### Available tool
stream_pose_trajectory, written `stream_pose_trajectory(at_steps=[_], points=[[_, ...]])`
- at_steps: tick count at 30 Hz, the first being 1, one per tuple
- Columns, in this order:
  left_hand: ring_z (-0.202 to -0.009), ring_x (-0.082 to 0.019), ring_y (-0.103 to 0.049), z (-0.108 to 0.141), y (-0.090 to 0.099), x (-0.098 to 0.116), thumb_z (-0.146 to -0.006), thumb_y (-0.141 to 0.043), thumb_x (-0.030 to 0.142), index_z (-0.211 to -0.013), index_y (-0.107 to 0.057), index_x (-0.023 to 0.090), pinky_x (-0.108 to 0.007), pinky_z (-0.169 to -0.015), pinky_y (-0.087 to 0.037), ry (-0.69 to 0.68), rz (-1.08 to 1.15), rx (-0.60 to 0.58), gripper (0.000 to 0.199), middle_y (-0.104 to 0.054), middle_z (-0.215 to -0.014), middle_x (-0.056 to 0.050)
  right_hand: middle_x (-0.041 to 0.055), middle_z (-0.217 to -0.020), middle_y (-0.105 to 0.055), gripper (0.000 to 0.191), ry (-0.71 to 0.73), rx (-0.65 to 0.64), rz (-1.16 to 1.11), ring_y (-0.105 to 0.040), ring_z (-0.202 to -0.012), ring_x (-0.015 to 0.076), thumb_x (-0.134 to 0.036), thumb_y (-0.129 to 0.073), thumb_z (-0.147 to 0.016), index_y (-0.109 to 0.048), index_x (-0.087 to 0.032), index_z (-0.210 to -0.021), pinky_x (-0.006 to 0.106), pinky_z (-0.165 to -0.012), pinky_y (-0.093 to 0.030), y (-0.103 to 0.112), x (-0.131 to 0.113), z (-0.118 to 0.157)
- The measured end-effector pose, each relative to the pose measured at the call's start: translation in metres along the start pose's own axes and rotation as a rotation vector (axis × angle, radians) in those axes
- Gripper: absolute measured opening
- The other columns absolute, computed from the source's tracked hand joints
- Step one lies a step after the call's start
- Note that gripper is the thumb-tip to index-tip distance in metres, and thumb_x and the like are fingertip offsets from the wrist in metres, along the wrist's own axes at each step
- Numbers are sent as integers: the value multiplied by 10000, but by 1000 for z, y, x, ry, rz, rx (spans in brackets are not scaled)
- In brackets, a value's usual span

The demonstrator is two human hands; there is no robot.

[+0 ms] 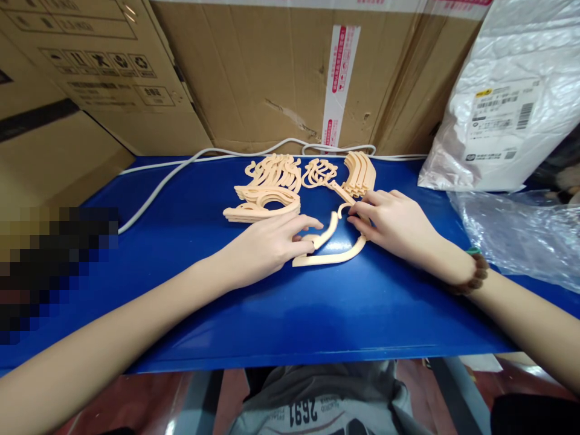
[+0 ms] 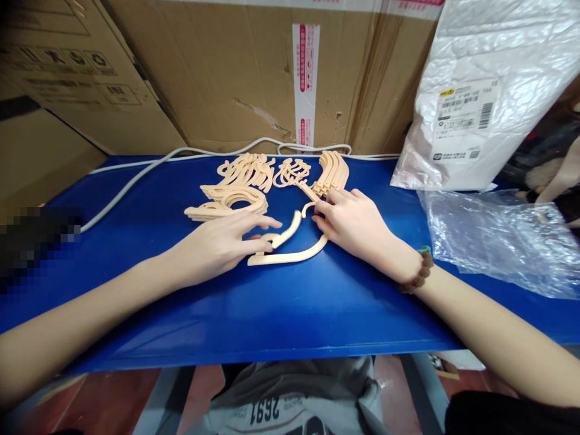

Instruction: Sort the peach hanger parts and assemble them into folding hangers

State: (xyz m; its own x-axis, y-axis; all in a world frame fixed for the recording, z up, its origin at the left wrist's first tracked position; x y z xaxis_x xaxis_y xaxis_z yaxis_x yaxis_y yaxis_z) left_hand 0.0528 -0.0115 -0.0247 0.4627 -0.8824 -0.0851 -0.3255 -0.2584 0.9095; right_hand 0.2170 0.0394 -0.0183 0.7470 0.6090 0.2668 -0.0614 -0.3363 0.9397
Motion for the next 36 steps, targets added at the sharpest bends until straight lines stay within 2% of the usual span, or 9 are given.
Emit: stream_pose_trajectory(at_steps=[4, 10, 15, 20, 25, 31, 36], points=[[-1054, -238, -619, 1, 1, -1, -970, -407, 93, -1006, -680, 157, -359, -871, -518, 12, -43, 3, 283, -656, -1210, -108, 82, -886, -649, 276, -14, -16, 2, -574, -810, 206, -299, -471, -980, -714, -173, -1017, 329, -727, -328, 0, 0, 0], [-958, -221, -642, -3, 2, 2, -983, -414, 166, -1032, -663, 130, -349, -869, -509, 21, -16, -25, 256, -701, -1043, -85, 77, -922, -658, 278, -22, -23, 6, -593, -831, 211, -319, -466, -986, -701, -190, -1060, 328, -744, -340, 1, -1, 1], [-1007, -270, -632, -3, 3, 1, -947, -502, 355, -1152, -625, 105, -394, -885, -505, 57, 28, -49, 347, -692, -1044, -104, 84, -959, -664, 281, -24, -19, 4, -603, -849, 214, -327, -459, -991, -682, -187, -1089, 329, -742, -345, 1, -3, 0], [-1029, -268, -622, -2, 3, 1, -906, -522, 296, -1182, -611, 110, -396, -925, -490, 66, 18, -67, 344, -688, -1048, -102, 87, -941, -664, 280, -1, -3, -2, -597, -830, 210, -324, -461, -993, -681, -170, -1070, 325, -742, -344, 0, -5, 1], [-1014, -235, -637, -2, -2, -1, -917, -488, 210, -1165, -604, 140, -370, -909, -503, 76, 55, -73, 282, -689, -1064, -90, 63, -837, -644, 343, 123, 58, -65, -567, -761, 189, -364, -420, -1021, -701, -169, -992, 319, -725, -332, 6, -15, 1], [-1075, -212, -628, -1, -4, -2, -939, -444, 104, -1158, -592, 136, -335, -922, -503, 60, 1, -2, 266, -660, -1191, -93, 51, -781, -637, 402, 332, 69, -122, -518, -720, 179, -386, -394, -1033, -700, -161, -900, 326, -690, -304, 13, -38, 5], [-956, -218, -672, -2, 3, -3, -978, -459, 197, -1101, -623, 133, -325, -799, -523, 126, -116, 66, 215, -704, -1013, -73, 49, -748, -645, 422, 443, 140, -113, -487, -691, 176, -390, -403, -1031, -690, -162, -822, 332, -690, -294, 23, -54, 11]])
Point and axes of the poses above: each hand's wrist, its own z-axis away from the middle knuckle, its own y-axis out of the back of the hand, x = y × z, the point moved 7 cm from there along -z, towards the middle knuckle
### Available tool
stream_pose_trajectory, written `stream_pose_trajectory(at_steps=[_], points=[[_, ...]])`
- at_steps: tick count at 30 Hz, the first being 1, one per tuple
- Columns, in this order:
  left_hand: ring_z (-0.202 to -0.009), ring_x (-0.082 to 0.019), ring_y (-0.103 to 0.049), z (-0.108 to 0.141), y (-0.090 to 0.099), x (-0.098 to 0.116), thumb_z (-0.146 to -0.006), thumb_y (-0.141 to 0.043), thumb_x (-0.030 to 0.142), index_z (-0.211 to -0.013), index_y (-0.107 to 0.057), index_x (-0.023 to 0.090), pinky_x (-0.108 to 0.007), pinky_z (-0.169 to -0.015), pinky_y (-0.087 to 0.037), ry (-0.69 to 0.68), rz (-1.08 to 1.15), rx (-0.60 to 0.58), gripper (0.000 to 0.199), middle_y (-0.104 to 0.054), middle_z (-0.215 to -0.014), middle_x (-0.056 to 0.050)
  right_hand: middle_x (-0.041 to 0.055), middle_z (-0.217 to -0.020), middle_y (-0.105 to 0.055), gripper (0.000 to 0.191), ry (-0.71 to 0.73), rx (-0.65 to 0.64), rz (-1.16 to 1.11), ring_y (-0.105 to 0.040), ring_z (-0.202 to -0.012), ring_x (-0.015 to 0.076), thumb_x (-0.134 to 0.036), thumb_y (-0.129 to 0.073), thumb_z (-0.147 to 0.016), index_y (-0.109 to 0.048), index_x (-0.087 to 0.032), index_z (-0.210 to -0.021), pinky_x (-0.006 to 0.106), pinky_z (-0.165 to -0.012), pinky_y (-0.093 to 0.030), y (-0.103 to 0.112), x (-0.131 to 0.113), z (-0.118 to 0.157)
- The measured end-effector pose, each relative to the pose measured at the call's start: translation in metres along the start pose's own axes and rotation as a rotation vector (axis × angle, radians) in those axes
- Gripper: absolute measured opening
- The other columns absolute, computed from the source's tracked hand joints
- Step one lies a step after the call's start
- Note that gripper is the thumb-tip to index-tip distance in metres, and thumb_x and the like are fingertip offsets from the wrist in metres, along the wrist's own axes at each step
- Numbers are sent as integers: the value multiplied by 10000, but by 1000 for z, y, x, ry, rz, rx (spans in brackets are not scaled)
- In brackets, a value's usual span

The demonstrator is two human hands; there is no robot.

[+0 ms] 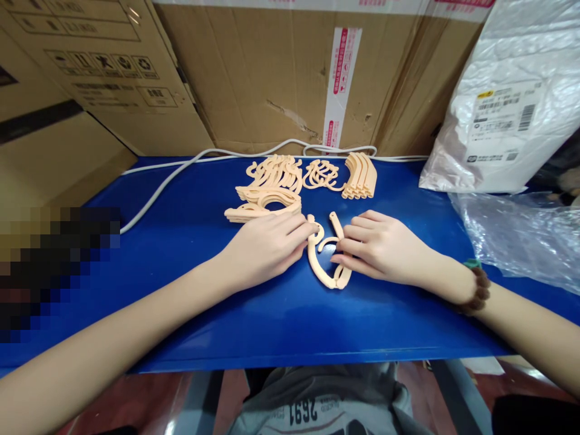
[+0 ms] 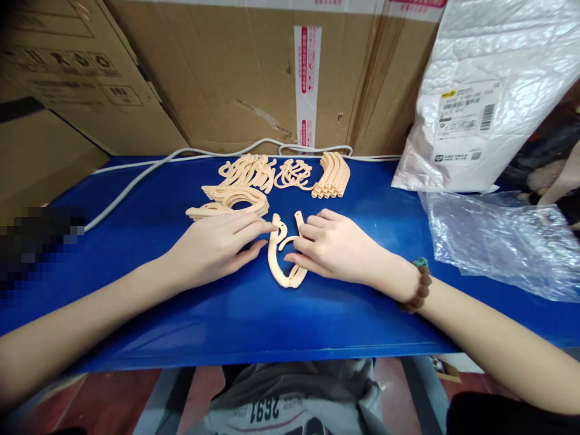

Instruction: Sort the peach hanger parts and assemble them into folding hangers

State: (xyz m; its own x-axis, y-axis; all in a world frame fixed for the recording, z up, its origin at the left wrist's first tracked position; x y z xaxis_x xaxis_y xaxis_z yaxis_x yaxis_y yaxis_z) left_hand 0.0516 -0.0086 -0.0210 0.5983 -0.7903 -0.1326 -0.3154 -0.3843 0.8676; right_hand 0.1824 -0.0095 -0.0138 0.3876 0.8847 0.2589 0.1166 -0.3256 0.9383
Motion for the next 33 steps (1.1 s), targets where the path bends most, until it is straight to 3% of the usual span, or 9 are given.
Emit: stream_pose_trajectory(at_steps=[4, 12, 16, 20, 25, 33], points=[[-838, -202, -692, 1, 1, 1, -988, -480, 289, -1002, -657, 147, -311, -702, -519, 42, -11, -13, 227, -714, -907, -46, 41, -727, -635, 413, 5, 27, -2, -470, -666, 167, -385, -429, -1022, -654, -163, -756, 330, -682, -293, 2, -8, -2], [-919, -196, -666, -1, 6, 10, -985, -478, 279, -1106, -630, 168, -289, -723, -515, 5, 23, 2, 224, -685, -1054, -67, 41, -714, -609, 381, -27, 62, -21, -466, -671, 170, -319, -417, -1018, -636, -163, -748, 322, -676, -327, 6, -4, -1], [-871, -193, -673, 0, 6, 13, -995, -462, 295, -1024, -658, 178, -292, -692, -508, 6, 19, -23, 230, -698, -988, -51, 104, -991, -639, 228, -106, -9, -48, -526, -803, 195, -232, -478, -953, -694, -162, -956, 327, -749, -389, 4, 17, 5], [-855, -203, -683, 1, 3, 10, -1000, -459, 316, -1083, -650, 165, -302, -695, -512, 56, -5, -59, 258, -713, -914, -49, 122, -1207, -588, 255, -99, -115, -138, -553, -959, 226, -240, -530, -918, -690, -189, -1110, 368, -868, -426, -2, 24, 9], [-925, -225, -663, 1, -1, 5, -1005, -434, 362, -1099, -632, 149, -337, -788, -528, 93, 83, -96, 305, -712, -968, -74, 115, -1113, -616, 248, -87, -124, -172, -557, -948, 226, -293, -512, -951, -681, -177, -1090, 365, -846, -424, -4, 18, 6], [-1112, -261, -589, 3, -10, 7, -962, -390, 154, -1050, -626, 111, -398, -980, -485, 44, 167, -167, 255, -666, -1170, -120, 67, -871, -657, 302, -54, -15, -127, -531, -803, 184, -339, -444, -1018, -666, -168, -907, 316, -735, -361, -7, -1, 1]])
Point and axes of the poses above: each hand's wrist, its own z-axis away from the middle knuckle, its own y-axis out of the back of the hand, x = y × z, the point moved 7 cm from there along -z, towards the middle knuckle
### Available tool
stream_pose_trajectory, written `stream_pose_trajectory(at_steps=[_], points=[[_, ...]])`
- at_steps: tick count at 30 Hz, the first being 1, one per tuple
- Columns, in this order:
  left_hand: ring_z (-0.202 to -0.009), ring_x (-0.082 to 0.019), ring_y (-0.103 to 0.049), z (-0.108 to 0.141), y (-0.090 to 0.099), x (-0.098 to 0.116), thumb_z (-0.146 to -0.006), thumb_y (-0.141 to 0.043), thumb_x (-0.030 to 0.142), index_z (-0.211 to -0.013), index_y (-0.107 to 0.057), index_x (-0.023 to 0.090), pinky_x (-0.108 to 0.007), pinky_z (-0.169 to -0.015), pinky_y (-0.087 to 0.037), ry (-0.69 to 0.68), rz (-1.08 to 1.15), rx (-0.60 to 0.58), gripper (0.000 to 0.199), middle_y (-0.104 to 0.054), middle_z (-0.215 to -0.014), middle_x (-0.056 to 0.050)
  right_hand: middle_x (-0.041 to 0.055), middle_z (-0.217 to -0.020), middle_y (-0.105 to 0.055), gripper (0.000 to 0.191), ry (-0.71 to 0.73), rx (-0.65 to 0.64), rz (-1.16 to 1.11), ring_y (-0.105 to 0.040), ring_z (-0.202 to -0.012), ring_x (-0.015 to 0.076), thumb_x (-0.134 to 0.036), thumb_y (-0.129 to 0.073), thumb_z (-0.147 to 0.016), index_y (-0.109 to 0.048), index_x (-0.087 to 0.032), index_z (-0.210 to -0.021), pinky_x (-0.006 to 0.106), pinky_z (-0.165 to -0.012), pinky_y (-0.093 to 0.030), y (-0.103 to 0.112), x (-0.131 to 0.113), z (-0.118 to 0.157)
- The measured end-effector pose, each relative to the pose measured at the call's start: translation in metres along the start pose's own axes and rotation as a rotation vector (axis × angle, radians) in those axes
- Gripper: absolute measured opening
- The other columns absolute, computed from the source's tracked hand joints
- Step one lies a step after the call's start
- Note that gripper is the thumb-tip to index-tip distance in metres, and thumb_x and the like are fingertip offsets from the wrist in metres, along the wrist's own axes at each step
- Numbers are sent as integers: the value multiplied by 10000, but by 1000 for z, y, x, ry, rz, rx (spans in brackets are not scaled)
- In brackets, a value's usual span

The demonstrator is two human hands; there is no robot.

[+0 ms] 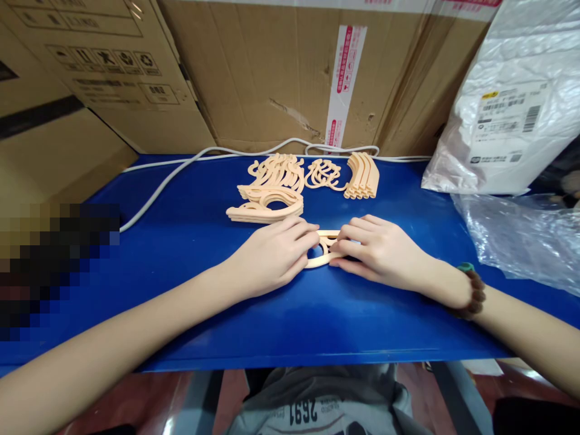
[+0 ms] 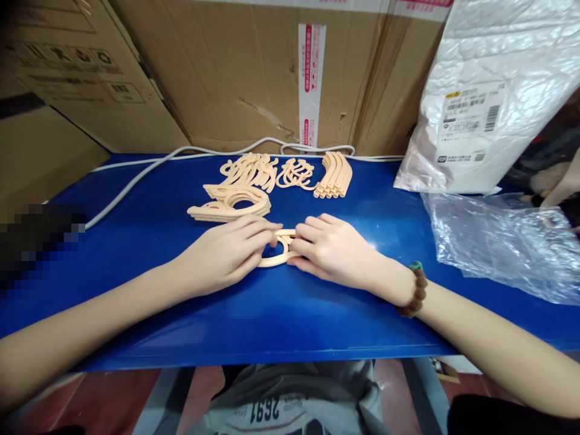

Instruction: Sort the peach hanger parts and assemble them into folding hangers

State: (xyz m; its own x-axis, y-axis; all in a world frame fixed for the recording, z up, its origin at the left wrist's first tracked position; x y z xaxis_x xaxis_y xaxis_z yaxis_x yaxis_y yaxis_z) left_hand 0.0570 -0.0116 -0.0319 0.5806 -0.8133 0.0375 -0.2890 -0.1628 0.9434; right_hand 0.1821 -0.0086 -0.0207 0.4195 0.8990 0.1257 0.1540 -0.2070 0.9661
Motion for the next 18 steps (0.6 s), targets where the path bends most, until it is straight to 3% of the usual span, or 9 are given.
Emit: stream_pose_trajectory(at_steps=[4, 11, 14, 18], points=[[-1144, -270, -587, 1, -4, -2, -959, -392, 159, -1111, -620, 99, -424, -1013, -473, 19, -3, -4, 280, -651, -1236, -130, 61, -871, -669, 277, 38, 28, 7, -516, -768, 171, -317, -458, -1014, -656, -166, -891, 309, -713, -348, 1, -7, -1], [-1112, -274, -617, 0, -4, -4, -969, -372, 182, -1066, -636, 84, -427, -982, -495, 55, -58, 28, 298, -680, -1184, -149, 53, -851, -671, 284, 136, 110, -63, -541, -774, 161, -356, -496, -999, -674, -165, -887, 293, -713, -372, 8, -20, -1], [-1114, -276, -621, 1, -3, -4, -965, -380, 184, -1078, -636, 79, -421, -984, -496, 76, -76, 54, 299, -674, -1207, -156, 57, -831, -665, 298, 66, 151, -42, -546, -769, 165, -354, -478, -1003, -681, -151, -921, 300, -689, -369, 15, -13, -2], [-1137, -287, -615, 1, -4, -2, -964, -396, 192, -1111, -637, 58, -424, -1015, -480, 79, -90, 66, 313, -673, -1206, -164, 72, -849, -665, 305, -120, 154, -1, -553, -781, 178, -324, -445, -1007, -681, -151, -923, 310, -711, -375, 22, 14, -13]])
Point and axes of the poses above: each hand's wrist, its own z-axis away from the middle knuckle, its own y-axis out of the back of the hand, x = y × z, the point moved 7 cm from there along -z, towards the middle knuckle
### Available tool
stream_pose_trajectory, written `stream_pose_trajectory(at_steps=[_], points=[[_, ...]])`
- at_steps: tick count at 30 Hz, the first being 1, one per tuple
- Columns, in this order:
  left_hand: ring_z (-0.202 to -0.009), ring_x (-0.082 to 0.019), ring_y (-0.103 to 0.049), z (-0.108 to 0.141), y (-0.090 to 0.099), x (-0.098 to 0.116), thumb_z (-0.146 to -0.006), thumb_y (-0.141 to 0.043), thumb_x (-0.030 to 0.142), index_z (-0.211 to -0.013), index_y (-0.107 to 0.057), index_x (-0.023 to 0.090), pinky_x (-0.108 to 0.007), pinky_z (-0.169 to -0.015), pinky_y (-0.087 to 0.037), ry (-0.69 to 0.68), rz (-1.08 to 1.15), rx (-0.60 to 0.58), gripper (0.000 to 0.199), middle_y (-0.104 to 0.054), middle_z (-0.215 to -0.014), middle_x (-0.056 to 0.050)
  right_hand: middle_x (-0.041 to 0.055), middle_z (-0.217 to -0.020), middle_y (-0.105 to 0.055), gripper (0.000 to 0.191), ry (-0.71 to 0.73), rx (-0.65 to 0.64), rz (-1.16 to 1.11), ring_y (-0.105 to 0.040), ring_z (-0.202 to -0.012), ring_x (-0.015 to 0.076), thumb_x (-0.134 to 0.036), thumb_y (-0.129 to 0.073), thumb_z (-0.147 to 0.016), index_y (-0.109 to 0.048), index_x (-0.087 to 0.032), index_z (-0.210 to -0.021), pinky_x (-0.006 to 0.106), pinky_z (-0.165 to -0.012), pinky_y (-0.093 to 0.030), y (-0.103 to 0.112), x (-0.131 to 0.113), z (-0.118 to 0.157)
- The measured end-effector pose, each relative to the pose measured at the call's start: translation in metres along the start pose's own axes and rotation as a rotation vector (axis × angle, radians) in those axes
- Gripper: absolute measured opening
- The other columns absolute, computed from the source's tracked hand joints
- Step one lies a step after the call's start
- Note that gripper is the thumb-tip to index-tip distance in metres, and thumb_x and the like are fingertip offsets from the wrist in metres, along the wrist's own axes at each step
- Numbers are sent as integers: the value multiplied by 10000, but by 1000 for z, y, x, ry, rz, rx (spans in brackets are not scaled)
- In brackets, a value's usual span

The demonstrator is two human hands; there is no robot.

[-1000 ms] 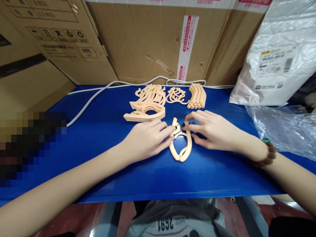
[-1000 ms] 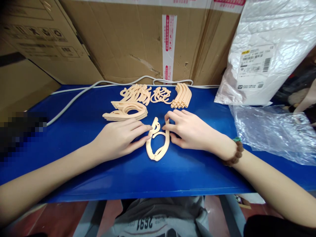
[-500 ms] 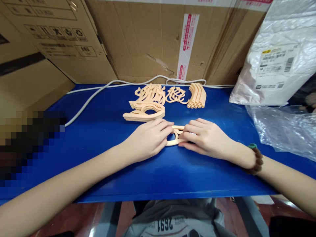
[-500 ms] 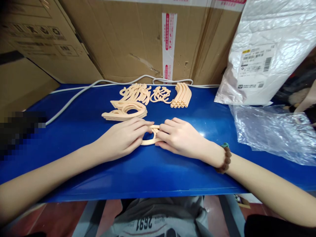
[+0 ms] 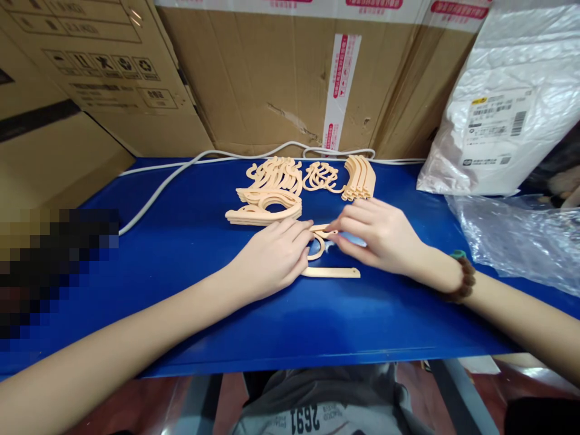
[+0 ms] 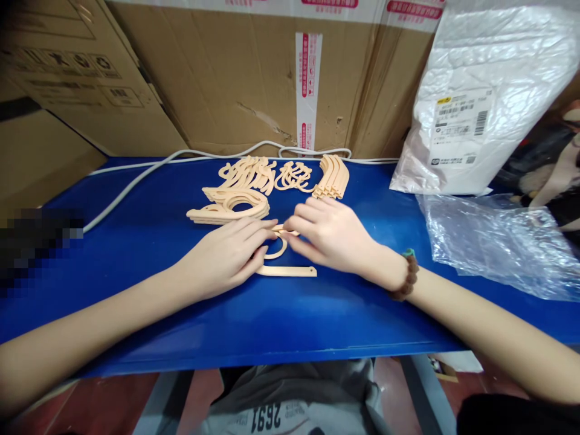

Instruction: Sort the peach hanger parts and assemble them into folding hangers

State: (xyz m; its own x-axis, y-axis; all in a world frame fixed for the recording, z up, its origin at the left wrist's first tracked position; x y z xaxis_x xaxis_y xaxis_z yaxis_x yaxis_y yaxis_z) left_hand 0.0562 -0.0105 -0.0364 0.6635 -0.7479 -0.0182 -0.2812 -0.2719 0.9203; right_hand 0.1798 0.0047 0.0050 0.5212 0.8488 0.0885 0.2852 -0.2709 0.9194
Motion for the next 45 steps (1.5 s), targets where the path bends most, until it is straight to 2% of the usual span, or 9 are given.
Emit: stream_pose_trajectory(at_steps=[4, 10, 16, 19, 23, 30, 35, 40, 45], points=[[-1161, -302, -600, -1, 0, 1, -969, -388, 196, -1152, -631, 43, -432, -1016, -476, 11, -21, -3, 341, -656, -1238, -176, 101, -966, -674, 278, -103, -63, 61, -576, -879, 221, -318, -469, -981, -681, -139, -997, 325, -746, -372, -10, 34, -33], [-1142, -296, -597, -4, 5, 2, -964, -407, 191, -1117, -634, 67, -418, -969, -484, -12, -51, -19, 300, -654, -1210, -171, 143, -1029, -659, 287, -241, -150, 181, -581, -933, 267, -298, -504, -941, -701, -117, -1045, 354, -758, -367, -43, 82, -94], [-1031, -267, -614, -5, 9, 11, -960, -415, 192, -1048, -643, 108, -385, -882, -496, -95, -10, -30, 258, -668, -1117, -140, 148, -988, -677, 278, -325, -208, 150, -584, -931, 292, -361, -637, -859, -736, -129, -976, 422, -815, -404, -67, 96, -127], [-1065, -268, -604, -4, 8, 15, -966, -422, 198, -1066, -640, 110, -389, -908, -488, -125, 27, -29, 255, -662, -1143, -133, 131, -907, -688, 232, -416, -251, 101, -605, -907, 292, -302, -662, -831, -731, -128, -968, 456, -864, -391, -74, 99, -132], [-1174, -264, -569, -4, 8, 19, -970, -427, 194, -1079, -642, 117, -382, -986, -467, -155, 82, 7, 253, -650, -1226, -124, 137, -980, -697, 254, -480, -250, 39, -613, -973, 299, -239, -622, -838, -693, -116, -1049, 459, -908, -374, -80, 101, -134], [-1221, -272, -544, -9, 6, 35, -955, -445, 193, -1035, -654, 153, -435, -1052, -436, -219, 182, -31, 227, -611, -1303, -110, 140, -1028, -696, 316, -477, -157, -15, -599, -934, 263, -164, -558, -841, -607, -108, -1148, 419, -867, -387, -72, 105, -133], [-1223, -284, -534, -19, 2, 42, -958, -451, 236, -1060, -640, 144, -451, -1044, -439, -177, 230, -111, 234, -592, -1321, -131, 113, -992, -690, 325, -441, -198, -31, -596, -948, 264, -245, -646, -815, -632, -121, -1115, 423, -896, -372, -76, 104, -135], [-1306, -328, -467, -26, -3, 41, -936, -465, 256, -1062, -618, 152, -480, -1075, -410, -134, 240, -180, 224, -535, -1378, -145, 110, -986, -684, 314, -437, -195, -51, -601, -968, 272, -174, -637, -791, -634, -123, -1101, 423, -883, -397, -85, 100, -140], [-1307, -308, -468, -27, -6, 40, -947, -445, 248, -1037, -620, 165, -459, -1097, -392, -142, 260, -182, 213, -538, -1363, -132, 95, -900, -674, 400, -503, -94, -197, -606, -818, 244, -190, -692, -740, -619, -103, -1124, 394, -775, -457, -67, 109, -136]])
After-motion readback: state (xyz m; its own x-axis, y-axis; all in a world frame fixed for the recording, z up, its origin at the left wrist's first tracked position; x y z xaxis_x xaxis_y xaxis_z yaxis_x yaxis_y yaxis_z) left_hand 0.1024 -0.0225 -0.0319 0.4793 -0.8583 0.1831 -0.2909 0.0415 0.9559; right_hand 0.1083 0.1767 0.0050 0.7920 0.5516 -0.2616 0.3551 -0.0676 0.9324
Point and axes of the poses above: each hand's wrist, its own z-axis away from the middle knuckle, its own y-axis out of the back of the hand, x = y × z, the point moved 7 cm from there along -z, towards the middle knuckle
